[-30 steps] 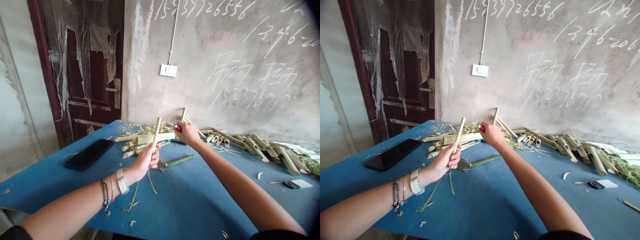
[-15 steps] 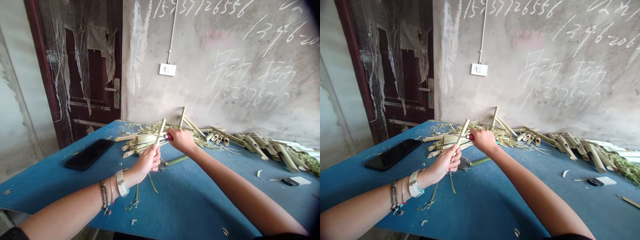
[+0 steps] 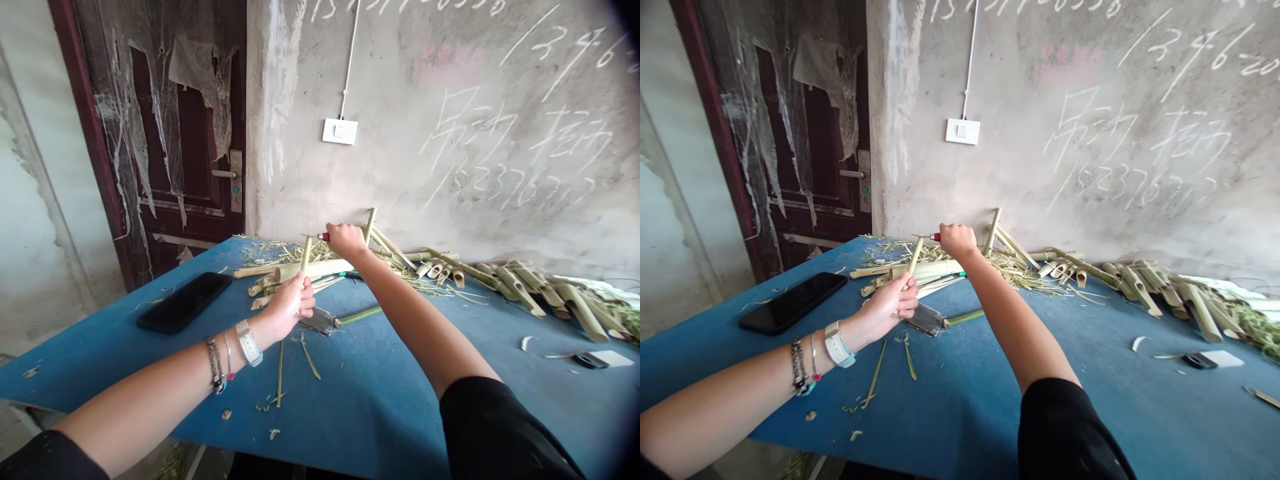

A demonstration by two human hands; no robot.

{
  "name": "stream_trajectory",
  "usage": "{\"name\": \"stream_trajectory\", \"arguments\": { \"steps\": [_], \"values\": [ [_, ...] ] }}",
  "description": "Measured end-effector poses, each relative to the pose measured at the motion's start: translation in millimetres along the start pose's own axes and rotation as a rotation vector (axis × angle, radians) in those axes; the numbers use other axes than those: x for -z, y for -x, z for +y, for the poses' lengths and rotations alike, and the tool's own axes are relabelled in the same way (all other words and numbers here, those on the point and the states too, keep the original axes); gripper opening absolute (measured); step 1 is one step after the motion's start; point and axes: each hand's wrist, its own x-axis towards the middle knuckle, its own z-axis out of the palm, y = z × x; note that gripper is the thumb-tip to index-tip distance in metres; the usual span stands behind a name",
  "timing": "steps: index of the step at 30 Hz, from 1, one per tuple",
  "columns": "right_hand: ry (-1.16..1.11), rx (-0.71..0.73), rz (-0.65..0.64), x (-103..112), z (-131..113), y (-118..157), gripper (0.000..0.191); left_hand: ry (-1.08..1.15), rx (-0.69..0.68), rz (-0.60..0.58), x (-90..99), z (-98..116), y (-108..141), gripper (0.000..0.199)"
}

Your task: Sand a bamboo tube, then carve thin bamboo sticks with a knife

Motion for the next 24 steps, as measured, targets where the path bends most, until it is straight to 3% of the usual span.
{"name": "stream_trajectory", "arguments": {
  "steps": [3, 6, 10, 14, 17, 22, 24],
  "values": [
    [-0.039, -0.159, -0.049, 5.8, 19.9, -8.1, 0.032, -0.150, -0.004, -0.075, -8.1, -10.0, 14.2, 0.029],
    [-0.065, -0.366, -0.078, 7.9, 62.3, -3.7, 0.037, -0.239, -0.044, -0.212, -16.2, -13.9, 25.5, 0.030],
    [-0.143, -0.412, -0.090, 1.2, 97.6, 13.3, 0.028, -0.219, -0.191, -0.177, -12.0, -4.8, 19.8, 0.027],
    [-0.305, -0.282, -0.088, 0.4, 86.2, 32.1, 0.020, -0.172, -0.156, -0.223, -2.9, -6.4, 9.6, 0.036],
    [-0.472, -0.147, -0.092, 11.6, 66.2, 52.0, 0.030, -0.139, -0.120, -0.245, -1.4, -12.9, 7.6, 0.041],
    [-1.187, 0.162, -0.153, 29.7, 39.3, 83.6, 0.037, -0.159, -0.151, -0.234, -1.7, -18.6, 5.6, 0.033],
    [-1.368, 0.211, -0.213, 30.9, 30.8, 90.2, 0.036, -0.197, -0.178, -0.227, -0.3, -20.0, 4.0, 0.032]
  ]
}}
